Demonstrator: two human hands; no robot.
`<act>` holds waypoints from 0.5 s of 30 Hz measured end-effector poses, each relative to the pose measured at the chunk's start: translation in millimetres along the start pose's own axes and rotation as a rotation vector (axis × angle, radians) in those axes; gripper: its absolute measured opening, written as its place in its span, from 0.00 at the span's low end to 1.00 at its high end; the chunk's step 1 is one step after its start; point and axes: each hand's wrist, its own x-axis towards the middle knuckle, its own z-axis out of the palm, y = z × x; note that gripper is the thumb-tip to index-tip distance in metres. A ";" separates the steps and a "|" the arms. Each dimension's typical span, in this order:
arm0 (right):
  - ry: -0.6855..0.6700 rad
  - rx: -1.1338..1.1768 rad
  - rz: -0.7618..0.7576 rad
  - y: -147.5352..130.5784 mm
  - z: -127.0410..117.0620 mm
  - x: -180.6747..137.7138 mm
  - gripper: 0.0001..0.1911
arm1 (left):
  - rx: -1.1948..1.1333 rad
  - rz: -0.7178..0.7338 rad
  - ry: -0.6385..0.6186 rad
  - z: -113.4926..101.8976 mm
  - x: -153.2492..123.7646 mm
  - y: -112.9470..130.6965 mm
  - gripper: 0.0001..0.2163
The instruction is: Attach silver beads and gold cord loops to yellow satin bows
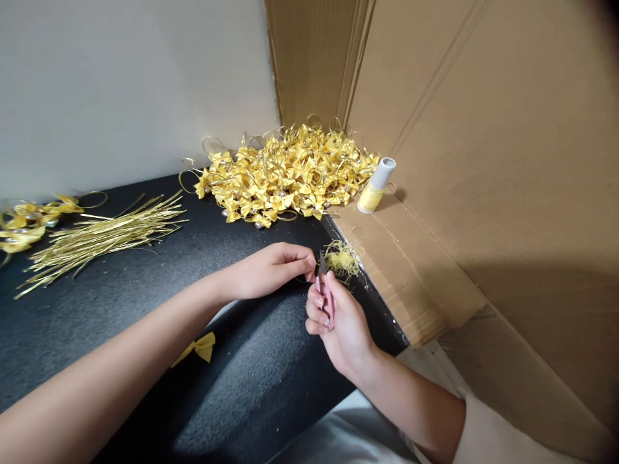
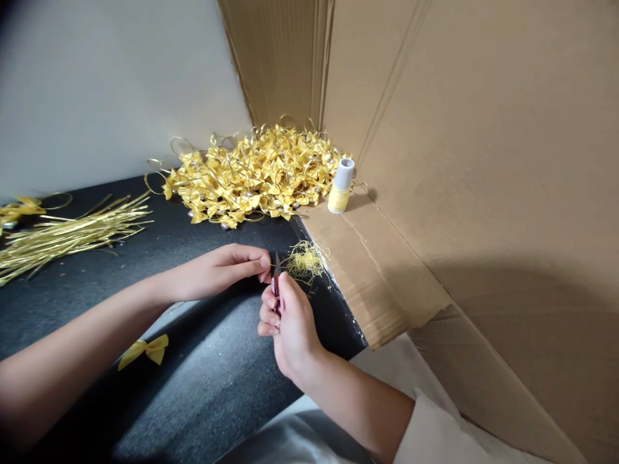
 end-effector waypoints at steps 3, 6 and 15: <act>0.005 -0.010 -0.020 0.4 0.7 -0.1 0.20 | 0.006 0.000 0.009 0.4 0.2 0.5 0.14; 0.013 -0.024 -0.038 0.3 1.0 0.1 0.21 | 0.023 0.000 0.014 0.3 0.0 1.0 0.15; 0.063 -0.089 -0.102 3.8 0.5 0.6 0.20 | -0.020 0.010 -0.015 1.6 1.0 6.7 0.13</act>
